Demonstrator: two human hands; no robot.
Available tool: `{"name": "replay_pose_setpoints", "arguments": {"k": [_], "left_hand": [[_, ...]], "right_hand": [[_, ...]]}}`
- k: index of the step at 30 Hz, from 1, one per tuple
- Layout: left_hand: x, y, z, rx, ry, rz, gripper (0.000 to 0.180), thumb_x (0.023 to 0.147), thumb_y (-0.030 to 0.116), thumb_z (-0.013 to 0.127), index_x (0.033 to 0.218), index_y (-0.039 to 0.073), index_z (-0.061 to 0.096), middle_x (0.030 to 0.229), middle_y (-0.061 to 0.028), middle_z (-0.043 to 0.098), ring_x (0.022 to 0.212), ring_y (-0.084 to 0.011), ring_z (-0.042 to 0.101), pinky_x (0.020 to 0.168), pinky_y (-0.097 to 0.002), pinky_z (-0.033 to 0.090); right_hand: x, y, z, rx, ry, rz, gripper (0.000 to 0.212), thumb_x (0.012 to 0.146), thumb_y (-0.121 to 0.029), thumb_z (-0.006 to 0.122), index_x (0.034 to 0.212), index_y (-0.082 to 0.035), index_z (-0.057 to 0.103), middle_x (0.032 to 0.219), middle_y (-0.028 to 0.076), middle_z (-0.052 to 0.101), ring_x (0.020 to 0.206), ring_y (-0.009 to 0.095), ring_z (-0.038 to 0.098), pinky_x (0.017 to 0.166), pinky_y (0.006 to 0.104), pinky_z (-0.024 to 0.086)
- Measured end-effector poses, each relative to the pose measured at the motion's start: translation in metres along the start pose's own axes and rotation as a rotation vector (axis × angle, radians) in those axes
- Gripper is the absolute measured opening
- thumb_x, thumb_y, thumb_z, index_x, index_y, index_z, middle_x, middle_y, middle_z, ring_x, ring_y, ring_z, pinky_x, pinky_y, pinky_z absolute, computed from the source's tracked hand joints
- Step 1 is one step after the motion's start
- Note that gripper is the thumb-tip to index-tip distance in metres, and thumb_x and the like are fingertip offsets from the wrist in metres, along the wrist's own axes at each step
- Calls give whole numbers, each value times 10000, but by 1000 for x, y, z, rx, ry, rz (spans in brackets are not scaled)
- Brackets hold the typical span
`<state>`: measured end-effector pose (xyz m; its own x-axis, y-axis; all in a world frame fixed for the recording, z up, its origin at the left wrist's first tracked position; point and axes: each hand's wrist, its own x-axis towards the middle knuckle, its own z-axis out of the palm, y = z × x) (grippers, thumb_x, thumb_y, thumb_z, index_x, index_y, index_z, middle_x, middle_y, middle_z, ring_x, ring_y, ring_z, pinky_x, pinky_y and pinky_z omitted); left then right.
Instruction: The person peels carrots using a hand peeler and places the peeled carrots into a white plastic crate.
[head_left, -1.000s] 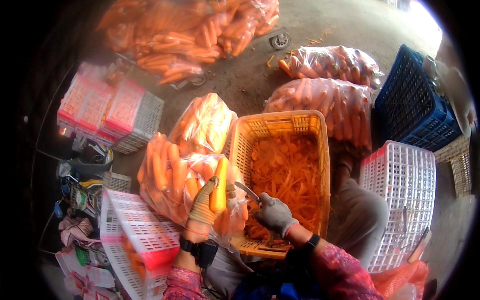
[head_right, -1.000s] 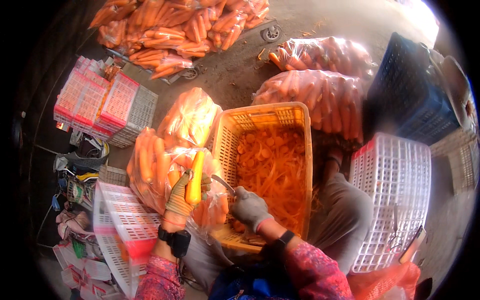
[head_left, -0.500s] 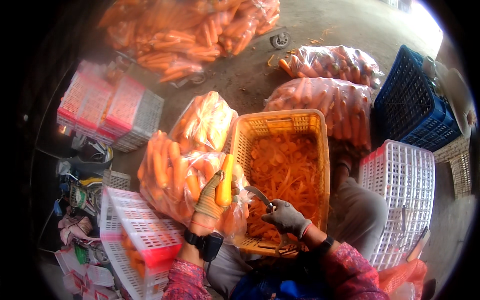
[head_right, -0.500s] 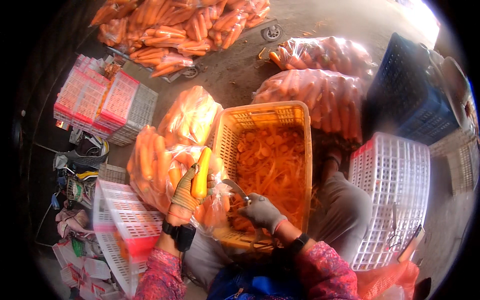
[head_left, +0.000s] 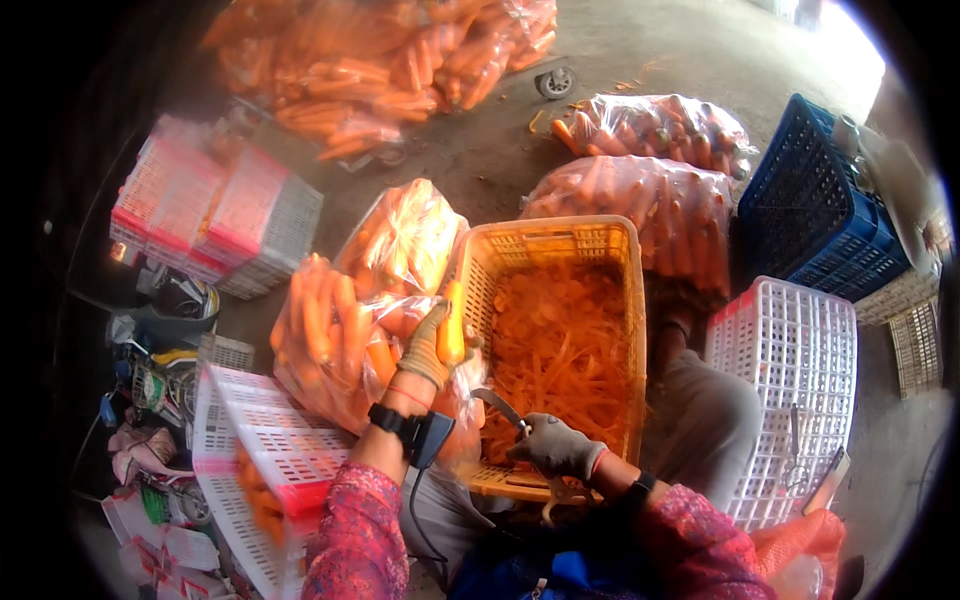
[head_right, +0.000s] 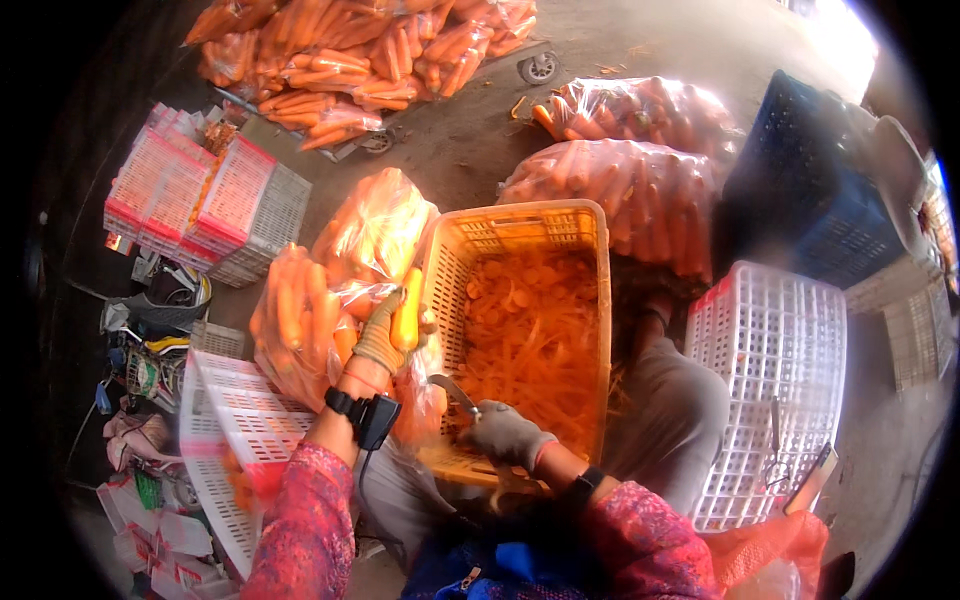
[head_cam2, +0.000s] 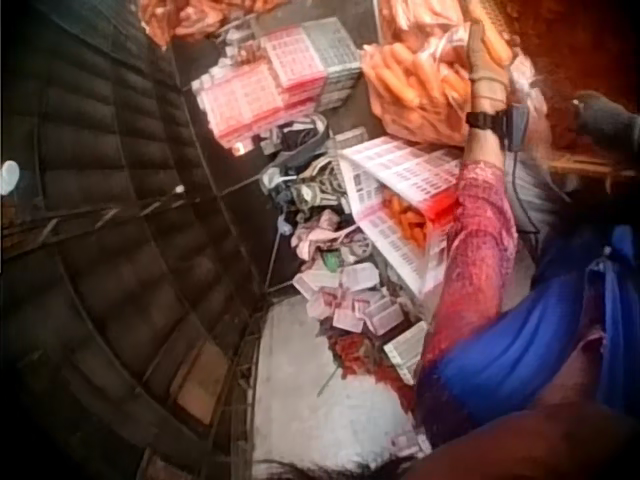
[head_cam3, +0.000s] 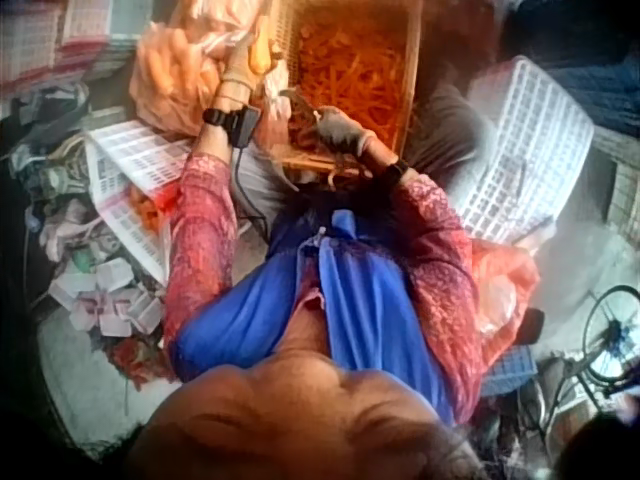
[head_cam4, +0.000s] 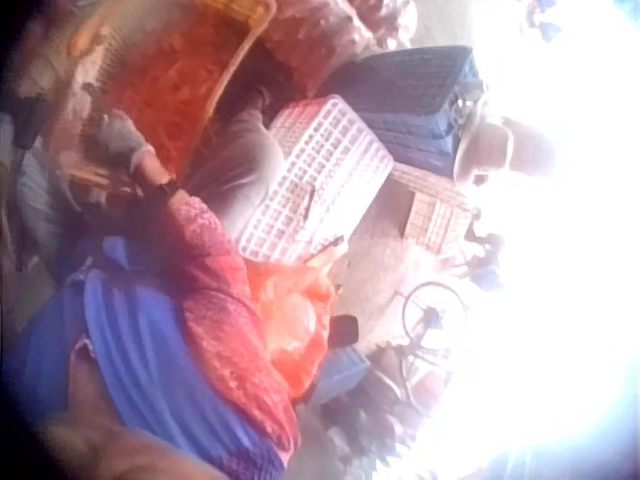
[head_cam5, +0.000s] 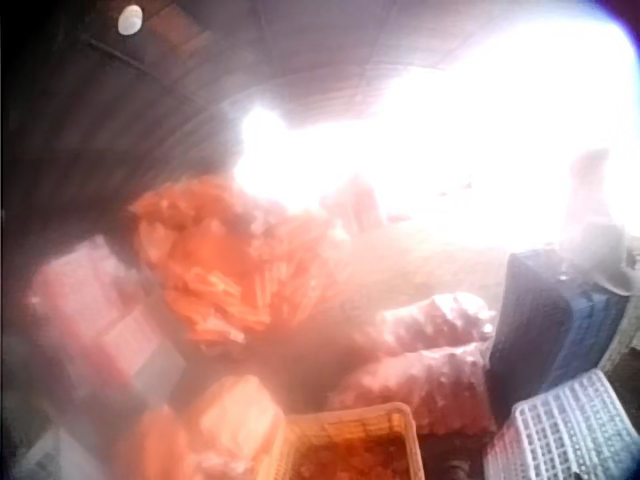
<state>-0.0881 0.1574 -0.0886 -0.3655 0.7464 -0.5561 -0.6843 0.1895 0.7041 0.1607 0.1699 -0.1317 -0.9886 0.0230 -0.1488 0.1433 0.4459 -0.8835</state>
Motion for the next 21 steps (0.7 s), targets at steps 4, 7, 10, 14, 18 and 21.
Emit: {"name": "replay_pose_setpoints", "arguments": {"k": [4,7,10,14,18,21], "left_hand": [[19,21,28,33,9,-14,403,850,367,645,1132,108,518,792,-75,590,676,-273,626,477,-341,509],[9,16,40,243,-66,-80,406,843,379,653,1125,113,531,805,-92,615,690,-278,641,502,-353,522],[8,5,21,193,-21,-165,428,843,382,658,1122,79,543,838,-112,645,688,-278,652,514,-356,532],[-3,2,36,299,18,-142,437,846,391,651,1101,48,558,856,-117,653,701,-278,662,526,-357,540],[1,9,29,204,-30,-183,457,840,396,658,1111,45,547,859,-121,652,698,-282,662,521,-353,539],[-4,6,30,196,-53,-176,467,839,399,657,1108,36,540,868,-129,650,690,-283,661,521,-350,538]], "right_hand": [[-20,-13,34,253,-49,120,265,782,-212,546,984,-121,692,931,127,646,1010,296,588,878,368,473],[-20,-1,8,-215,93,14,234,788,-241,554,914,-84,672,957,139,649,1014,299,593,865,390,474],[-13,-35,-22,109,281,534,259,816,-213,550,1004,-42,604,942,203,648,915,334,640,770,445,492],[3,-42,-28,-307,320,349,176,796,-130,548,944,-53,604,885,175,670,851,323,662,686,429,512],[4,-32,-36,-770,204,358,129,802,-137,561,904,-59,574,791,117,645,690,257,669,461,406,495],[7,-21,-35,-743,219,293,122,808,-141,559,899,-61,572,789,119,644,677,261,666,455,395,493]]}}
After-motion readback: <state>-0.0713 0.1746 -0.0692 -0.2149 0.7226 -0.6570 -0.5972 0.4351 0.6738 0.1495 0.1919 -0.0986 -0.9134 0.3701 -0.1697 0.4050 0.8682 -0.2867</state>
